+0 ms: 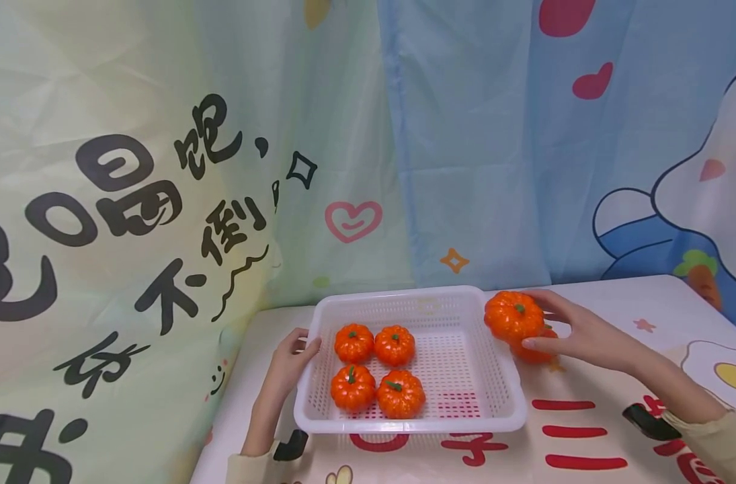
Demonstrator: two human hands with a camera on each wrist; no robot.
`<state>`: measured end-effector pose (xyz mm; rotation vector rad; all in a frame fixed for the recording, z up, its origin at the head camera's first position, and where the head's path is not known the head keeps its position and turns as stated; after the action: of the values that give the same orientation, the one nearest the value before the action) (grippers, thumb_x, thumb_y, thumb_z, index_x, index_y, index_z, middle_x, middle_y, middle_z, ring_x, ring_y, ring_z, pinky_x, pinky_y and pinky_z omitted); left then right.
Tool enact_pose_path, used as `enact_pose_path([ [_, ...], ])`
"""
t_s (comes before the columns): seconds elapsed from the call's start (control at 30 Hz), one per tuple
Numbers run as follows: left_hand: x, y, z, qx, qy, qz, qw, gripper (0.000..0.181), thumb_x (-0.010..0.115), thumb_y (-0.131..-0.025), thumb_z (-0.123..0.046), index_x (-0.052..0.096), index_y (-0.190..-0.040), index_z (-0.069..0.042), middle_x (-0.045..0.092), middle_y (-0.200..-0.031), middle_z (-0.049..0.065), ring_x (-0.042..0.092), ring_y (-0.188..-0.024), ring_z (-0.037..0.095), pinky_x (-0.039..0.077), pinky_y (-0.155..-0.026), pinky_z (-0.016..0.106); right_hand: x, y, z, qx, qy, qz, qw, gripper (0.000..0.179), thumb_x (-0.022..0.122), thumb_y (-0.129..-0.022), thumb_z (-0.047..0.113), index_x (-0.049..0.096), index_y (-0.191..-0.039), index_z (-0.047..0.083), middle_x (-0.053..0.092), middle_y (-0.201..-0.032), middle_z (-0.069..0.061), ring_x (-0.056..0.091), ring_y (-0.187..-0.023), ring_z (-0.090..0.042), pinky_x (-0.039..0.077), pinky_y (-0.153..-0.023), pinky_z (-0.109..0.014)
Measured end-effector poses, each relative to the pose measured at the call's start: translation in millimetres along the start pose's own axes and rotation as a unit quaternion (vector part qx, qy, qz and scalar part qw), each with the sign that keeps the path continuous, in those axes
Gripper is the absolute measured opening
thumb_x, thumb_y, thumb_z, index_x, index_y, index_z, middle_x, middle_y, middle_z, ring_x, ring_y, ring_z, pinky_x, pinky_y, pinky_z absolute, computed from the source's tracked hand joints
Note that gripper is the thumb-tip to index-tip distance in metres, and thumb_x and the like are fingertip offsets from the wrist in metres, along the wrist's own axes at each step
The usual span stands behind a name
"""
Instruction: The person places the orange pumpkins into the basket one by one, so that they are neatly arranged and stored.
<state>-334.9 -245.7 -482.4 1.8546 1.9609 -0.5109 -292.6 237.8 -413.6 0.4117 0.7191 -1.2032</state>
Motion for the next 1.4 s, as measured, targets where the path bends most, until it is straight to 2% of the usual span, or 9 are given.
enact_pose_path([
  [0.27,-0.2,0.7,0.5,-0.002,-0.003,0.002,1.0000,0.029,0.067,-0.096,-0.031,0.062,-0.117,-0.012,0.067,-0.101,0.014,0.067,-0.078,0.020,0.063,-0.067,0.035,0,-29.2,24,-0.023,0.012,0.015,0.9995,0.085,0.076,-0.085,0.041,0.033,-0.153,0.014,0.044,-0.150,-0.020,0.045,-0.132,-0.046,0.052,-0.089,-0.068],
  [0.47,-0.7,-0.1,0.3,-0.002,-0.006,-0.002,1.0000,0.029,0.067,-0.096,-0.032,0.062,-0.117,-0.012,0.067,-0.099,0.013,0.066,-0.077,0.019,0.062,-0.067,0.034,13,-56.6,39,-0.032,0.030,0.047,0.9979,0.084,0.076,-0.085,0.046,0.037,-0.150,0.012,0.047,-0.150,-0.019,0.046,-0.134,-0.044,0.048,-0.097,-0.069],
  [0.73,-0.7,1.3,-1.9,0.004,-0.008,-0.002,1.0000,0.030,0.066,-0.097,-0.030,0.062,-0.117,-0.010,0.067,-0.099,0.015,0.068,-0.079,0.022,0.062,-0.066,0.035,34,-91.7,51,-0.038,0.066,0.103,0.9917,0.086,0.077,-0.083,0.049,0.040,-0.149,0.009,0.055,-0.144,-0.015,0.051,-0.132,-0.037,0.045,-0.106,-0.062],
  [0.9,-0.7,1.2,-1.7,0.002,-0.015,-0.005,0.9999,0.028,0.067,-0.096,-0.030,0.063,-0.116,-0.011,0.068,-0.099,0.014,0.068,-0.080,0.022,0.062,-0.066,0.034,58,-107.1,54,-0.044,0.111,0.156,0.9805,0.079,0.079,-0.082,0.047,0.046,-0.144,0.011,0.061,-0.134,-0.008,0.057,-0.122,-0.029,0.049,-0.104,-0.054],
  [1.1,-0.8,0.1,-3.3,0.006,-0.018,-0.006,0.9998,0.027,0.067,-0.096,-0.029,0.063,-0.115,-0.011,0.069,-0.097,0.014,0.067,-0.079,0.020,0.061,-0.066,0.033,94,-110.9,61,-0.050,0.131,0.234,0.9621,0.066,0.082,-0.082,0.033,0.051,-0.136,0.010,0.061,-0.129,-0.005,0.058,-0.115,-0.023,0.050,-0.105,-0.050],
  [1.27,-0.7,0.7,-3.8,0.010,-0.017,-0.005,0.9998,0.028,0.067,-0.096,-0.031,0.063,-0.115,-0.011,0.069,-0.097,0.013,0.067,-0.078,0.019,0.061,-0.065,0.033,114,-113.8,62,-0.046,0.172,0.265,0.9475,0.064,0.084,-0.081,0.031,0.052,-0.133,0.009,0.063,-0.124,-0.004,0.059,-0.112,-0.020,0.050,-0.106,-0.047],
  [1.4,-0.6,0.3,-2.7,0.012,-0.016,-0.007,0.9998,0.027,0.068,-0.096,-0.030,0.063,-0.114,-0.010,0.068,-0.095,0.013,0.067,-0.077,0.018,0.061,-0.065,0.033,123,-118.0,59,-0.039,0.193,0.278,0.9400,0.065,0.083,-0.081,0.030,0.051,-0.133,0.007,0.062,-0.122,-0.003,0.059,-0.111,-0.020,0.049,-0.107,-0.045],
])
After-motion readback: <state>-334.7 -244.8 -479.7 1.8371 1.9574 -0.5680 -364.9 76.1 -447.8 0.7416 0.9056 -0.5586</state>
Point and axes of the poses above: each hand's wrist, its own y-axis away from the middle knuckle, its own x-axis out of the palm, z = x × y, the point moved 8 cm from there along -y, towards the middle knuckle
